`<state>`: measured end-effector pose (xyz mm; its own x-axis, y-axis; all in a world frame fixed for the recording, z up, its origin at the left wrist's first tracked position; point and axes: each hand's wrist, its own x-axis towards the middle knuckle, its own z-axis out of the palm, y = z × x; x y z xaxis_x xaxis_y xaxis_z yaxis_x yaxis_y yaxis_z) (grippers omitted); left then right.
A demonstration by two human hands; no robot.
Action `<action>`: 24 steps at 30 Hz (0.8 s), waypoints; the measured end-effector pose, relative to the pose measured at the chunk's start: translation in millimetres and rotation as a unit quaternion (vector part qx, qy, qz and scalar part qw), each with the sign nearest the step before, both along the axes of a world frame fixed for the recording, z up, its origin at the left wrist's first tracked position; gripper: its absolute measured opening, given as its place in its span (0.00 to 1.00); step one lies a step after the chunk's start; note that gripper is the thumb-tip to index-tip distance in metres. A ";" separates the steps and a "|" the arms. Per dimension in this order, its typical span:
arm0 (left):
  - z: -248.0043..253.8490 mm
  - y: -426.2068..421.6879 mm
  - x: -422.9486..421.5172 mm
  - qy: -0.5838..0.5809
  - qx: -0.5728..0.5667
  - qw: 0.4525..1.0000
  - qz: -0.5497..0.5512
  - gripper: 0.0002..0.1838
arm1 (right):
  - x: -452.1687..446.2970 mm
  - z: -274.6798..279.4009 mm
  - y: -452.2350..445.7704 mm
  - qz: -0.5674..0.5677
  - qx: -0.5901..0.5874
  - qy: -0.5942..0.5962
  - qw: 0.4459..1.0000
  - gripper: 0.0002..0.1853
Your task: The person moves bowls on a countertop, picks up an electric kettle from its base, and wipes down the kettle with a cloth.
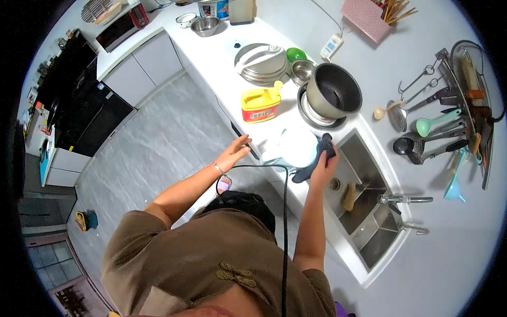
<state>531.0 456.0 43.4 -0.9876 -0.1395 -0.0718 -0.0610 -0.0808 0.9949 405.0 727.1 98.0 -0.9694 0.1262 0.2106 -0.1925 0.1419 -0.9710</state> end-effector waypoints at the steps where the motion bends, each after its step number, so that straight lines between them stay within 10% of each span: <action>1: -11.2 -12.8 1.8 -0.024 0.035 0.998 0.041 0.31 | 0.7 4.5 -2.0 0.009 0.013 0.036 0.999 0.19; 6: -33.0 -59.8 23.4 -0.087 0.091 0.976 0.179 0.13 | 3.1 24.5 -9.8 0.018 0.035 0.101 0.994 0.19; 24: -39.6 -99.9 8.5 -0.135 0.058 0.968 0.204 0.18 | 13.8 50.2 -36.0 0.012 0.141 0.158 0.977 0.16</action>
<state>539.5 356.1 3.8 -0.7945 -0.4900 -0.3587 -0.2578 -0.2626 0.9298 418.8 691.1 148.2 -0.8522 -0.0009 0.5232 -0.4827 0.3870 -0.7856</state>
